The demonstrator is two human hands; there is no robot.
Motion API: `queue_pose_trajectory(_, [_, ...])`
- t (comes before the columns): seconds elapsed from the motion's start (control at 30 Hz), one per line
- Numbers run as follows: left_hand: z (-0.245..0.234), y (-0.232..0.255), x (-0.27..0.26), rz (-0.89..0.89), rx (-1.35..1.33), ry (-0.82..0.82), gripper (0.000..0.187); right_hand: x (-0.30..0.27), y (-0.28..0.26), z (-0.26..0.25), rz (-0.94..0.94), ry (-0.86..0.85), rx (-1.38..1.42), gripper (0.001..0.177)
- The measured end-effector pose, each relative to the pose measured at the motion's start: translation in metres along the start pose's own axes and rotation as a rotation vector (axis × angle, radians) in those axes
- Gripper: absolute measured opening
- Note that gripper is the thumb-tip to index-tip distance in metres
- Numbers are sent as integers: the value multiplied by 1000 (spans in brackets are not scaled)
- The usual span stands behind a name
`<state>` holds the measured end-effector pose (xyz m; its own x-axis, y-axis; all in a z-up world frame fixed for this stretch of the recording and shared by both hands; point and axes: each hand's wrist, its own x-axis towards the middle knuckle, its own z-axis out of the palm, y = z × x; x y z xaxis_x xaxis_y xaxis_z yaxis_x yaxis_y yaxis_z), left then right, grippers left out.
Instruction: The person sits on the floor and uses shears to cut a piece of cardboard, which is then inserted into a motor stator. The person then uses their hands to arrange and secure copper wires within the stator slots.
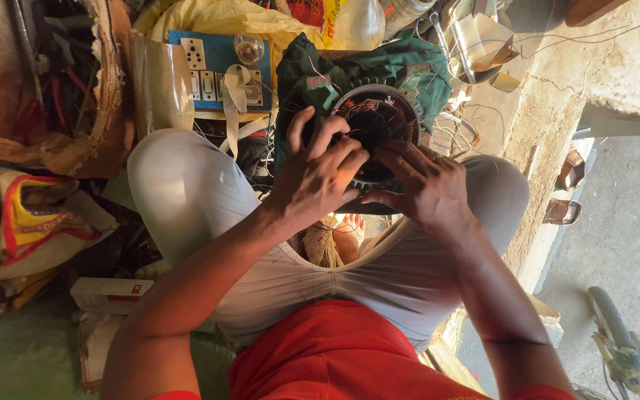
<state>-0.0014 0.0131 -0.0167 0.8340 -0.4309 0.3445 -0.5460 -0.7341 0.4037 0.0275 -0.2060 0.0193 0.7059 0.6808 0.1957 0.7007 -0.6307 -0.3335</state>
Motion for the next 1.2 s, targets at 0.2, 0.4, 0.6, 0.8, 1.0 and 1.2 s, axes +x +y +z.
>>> queue_pose_trajectory(0.2, [10, -5, -4, 82, -43, -47, 34, 3, 8, -7, -67, -140, 22, 40])
queue_pose_trajectory(0.4, [4, -7, -3, 77, -69, -41, 43, 6, 6, -9, -96, -85, 82, 41])
queue_pose_trajectory(0.6, [14, -2, -7, -14, -141, 10, 57, 8, 21, -2, -58, -160, 200, 41])
queue_pose_trajectory(0.8, [20, -5, -4, 91, -195, -73, 43, 3, 25, 2, -83, -165, 209, 37])
queue_pose_trajectory(1.0, [14, -6, -16, 76, -52, 16, 42, 4, 20, -5, -89, -124, 181, 42])
queue_pose_trajectory(1.2, [23, -7, -34, 142, 175, 197, 38, 22, 49, -20, 10, -372, 440, 31])
